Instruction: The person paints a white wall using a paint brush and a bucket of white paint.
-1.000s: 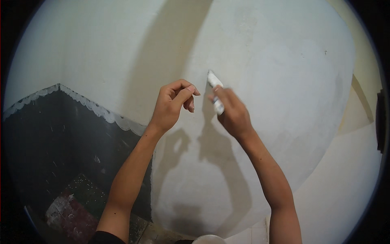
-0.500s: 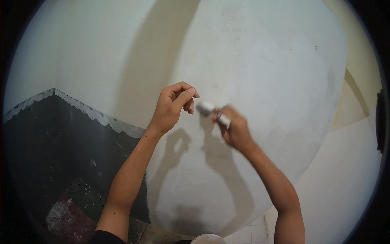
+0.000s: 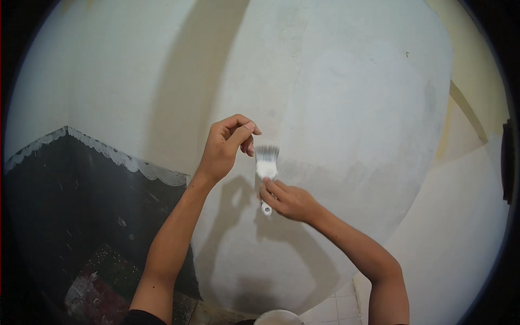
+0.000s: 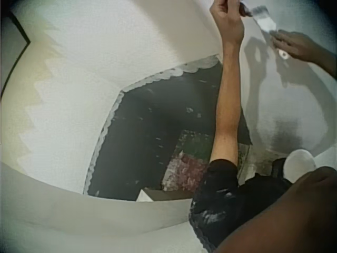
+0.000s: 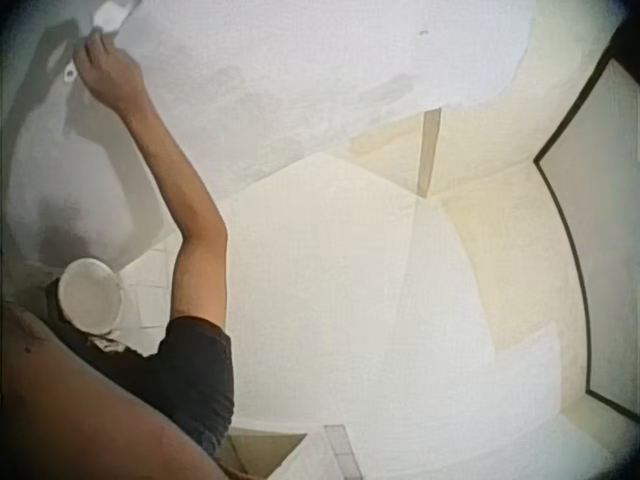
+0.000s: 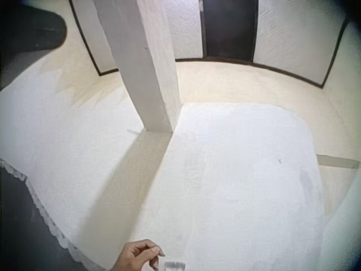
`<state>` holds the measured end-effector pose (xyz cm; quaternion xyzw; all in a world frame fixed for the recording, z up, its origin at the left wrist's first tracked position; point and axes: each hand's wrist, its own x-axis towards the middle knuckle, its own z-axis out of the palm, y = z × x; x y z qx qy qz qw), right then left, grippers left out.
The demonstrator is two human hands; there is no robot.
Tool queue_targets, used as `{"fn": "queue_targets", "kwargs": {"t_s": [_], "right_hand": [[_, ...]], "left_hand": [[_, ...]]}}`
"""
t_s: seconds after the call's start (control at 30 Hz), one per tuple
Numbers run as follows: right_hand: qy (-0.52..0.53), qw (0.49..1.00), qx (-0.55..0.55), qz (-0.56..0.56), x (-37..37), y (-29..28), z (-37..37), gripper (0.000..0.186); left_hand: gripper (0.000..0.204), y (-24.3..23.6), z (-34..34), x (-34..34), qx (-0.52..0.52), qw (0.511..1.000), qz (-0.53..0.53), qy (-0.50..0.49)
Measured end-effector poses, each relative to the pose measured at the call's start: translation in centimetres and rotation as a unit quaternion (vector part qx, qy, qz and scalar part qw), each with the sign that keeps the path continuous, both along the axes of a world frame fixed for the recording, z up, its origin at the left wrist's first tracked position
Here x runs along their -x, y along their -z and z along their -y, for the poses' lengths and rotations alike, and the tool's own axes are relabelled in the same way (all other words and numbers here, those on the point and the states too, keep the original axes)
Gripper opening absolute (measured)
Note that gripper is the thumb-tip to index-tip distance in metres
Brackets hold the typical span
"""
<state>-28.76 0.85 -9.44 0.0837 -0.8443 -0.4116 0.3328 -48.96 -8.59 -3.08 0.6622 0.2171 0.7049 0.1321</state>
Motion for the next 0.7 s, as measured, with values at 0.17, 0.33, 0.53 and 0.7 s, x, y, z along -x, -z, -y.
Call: {"fn": "queue_targets", "kwargs": {"t_s": [0.17,0.33,0.53,0.7], "right_hand": [[-0.066,0.946,0.314,-0.040,-1.9,-1.6,2.2,0.027],[-0.105,0.944,0.260,-0.176,-3.5,-9.9,0.7,0.024],[-0.090,0.940,0.190,-0.267,-3.5,-12.5,0.3,0.031],[0.005,0.995,0.057,-0.084,-3.3,-4.0,-1.0,0.050]], "left_hand": [[0.024,1.4,0.0,-1.9,0.047,0.998,-0.030,0.016],[0.024,2.3,0.2,-3.8,0.088,0.992,-0.092,0.000],[0.025,2.9,0.3,-4.2,0.084,0.994,-0.064,0.016],[0.022,3.2,0.8,-4.1,0.083,0.996,-0.027,0.025]]}}
